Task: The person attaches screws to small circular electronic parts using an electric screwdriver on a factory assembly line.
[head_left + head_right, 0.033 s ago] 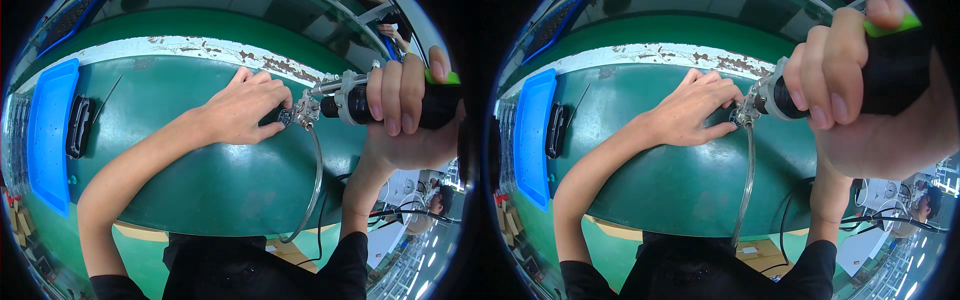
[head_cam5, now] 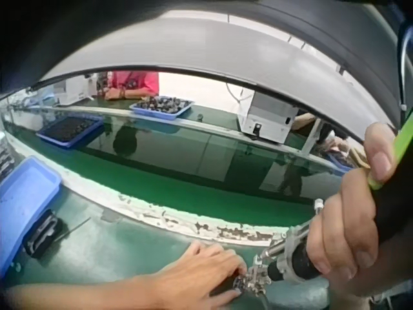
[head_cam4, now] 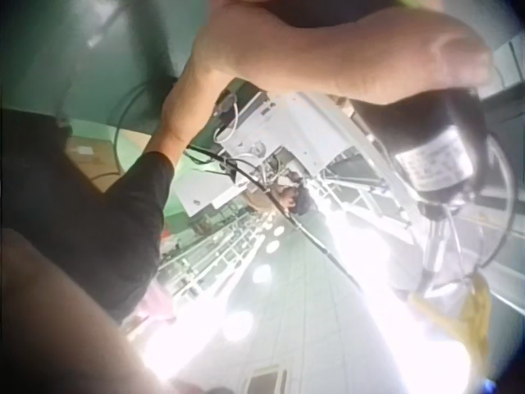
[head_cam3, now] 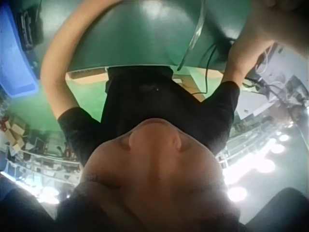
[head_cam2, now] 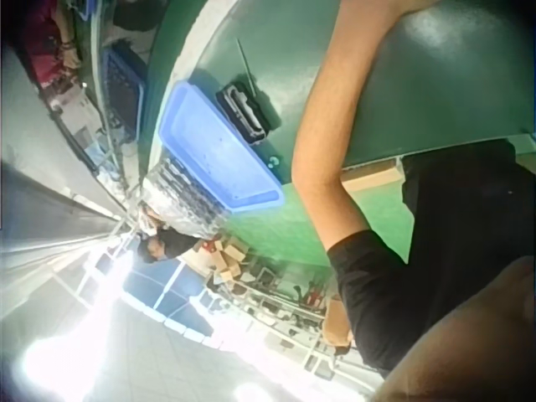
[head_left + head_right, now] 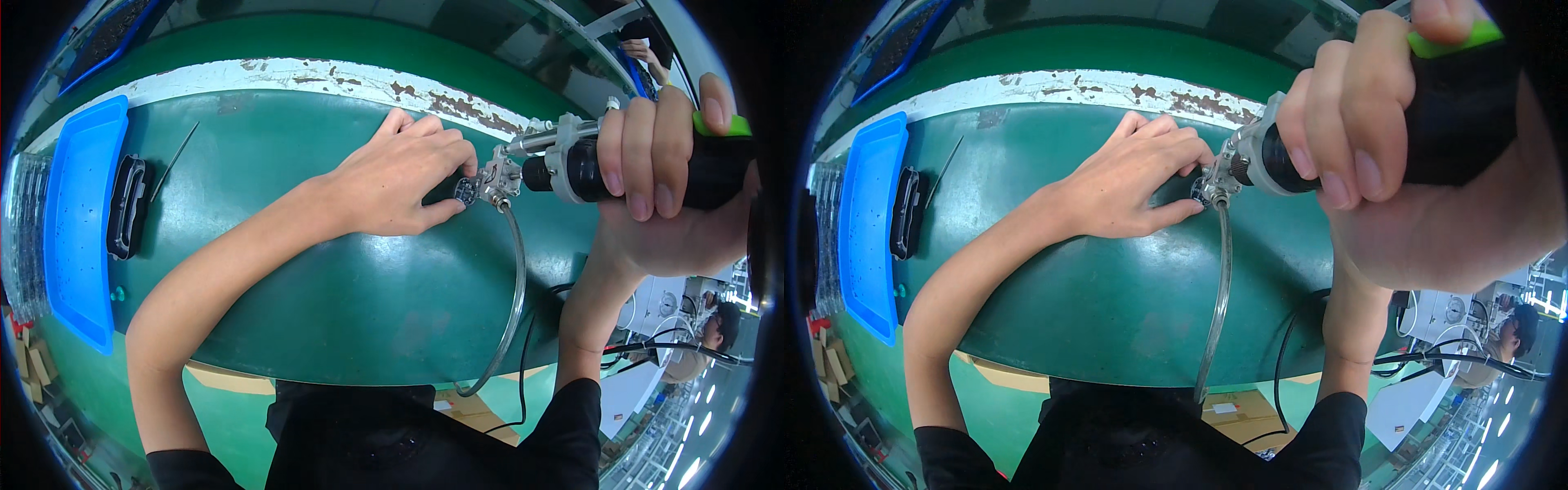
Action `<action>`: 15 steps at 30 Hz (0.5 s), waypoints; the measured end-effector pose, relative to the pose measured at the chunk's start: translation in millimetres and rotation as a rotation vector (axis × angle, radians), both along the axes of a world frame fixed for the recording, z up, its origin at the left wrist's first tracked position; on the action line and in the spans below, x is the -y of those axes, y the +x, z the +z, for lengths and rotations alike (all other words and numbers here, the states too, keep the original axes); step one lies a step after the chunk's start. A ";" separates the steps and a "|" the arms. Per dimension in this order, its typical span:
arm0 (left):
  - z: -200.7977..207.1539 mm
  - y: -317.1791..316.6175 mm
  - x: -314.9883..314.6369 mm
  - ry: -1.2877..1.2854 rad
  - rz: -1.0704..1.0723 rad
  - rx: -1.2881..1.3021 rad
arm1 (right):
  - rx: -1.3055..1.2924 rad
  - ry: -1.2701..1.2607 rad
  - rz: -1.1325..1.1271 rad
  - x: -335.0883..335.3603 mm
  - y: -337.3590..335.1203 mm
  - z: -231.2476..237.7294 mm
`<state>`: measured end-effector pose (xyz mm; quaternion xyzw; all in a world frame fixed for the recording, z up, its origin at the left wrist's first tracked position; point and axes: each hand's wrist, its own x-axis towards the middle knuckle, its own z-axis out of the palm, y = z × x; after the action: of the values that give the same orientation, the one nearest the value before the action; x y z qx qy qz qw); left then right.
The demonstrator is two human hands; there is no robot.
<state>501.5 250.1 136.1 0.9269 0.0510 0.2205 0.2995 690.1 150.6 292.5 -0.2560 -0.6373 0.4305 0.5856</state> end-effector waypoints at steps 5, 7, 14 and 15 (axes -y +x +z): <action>0.0 -2.3 0.3 0.009 0.006 -0.003 | -0.013 -0.005 0.025 -1.9 1.4 -3.6; -0.1 -2.3 -0.1 0.009 0.008 -0.005 | -0.007 -0.002 0.023 -2.8 2.5 -3.8; -1.4 -0.7 0.3 0.002 0.005 0.013 | -0.007 0.020 0.029 -5.3 4.2 -7.3; -1.4 -1.4 0.1 -0.001 0.006 0.010 | -0.009 0.018 0.029 -4.5 1.5 -7.0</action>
<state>500.0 250.0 134.7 0.9255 0.0521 0.2260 0.2994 691.6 155.2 285.5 -0.2393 -0.6421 0.4343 0.5846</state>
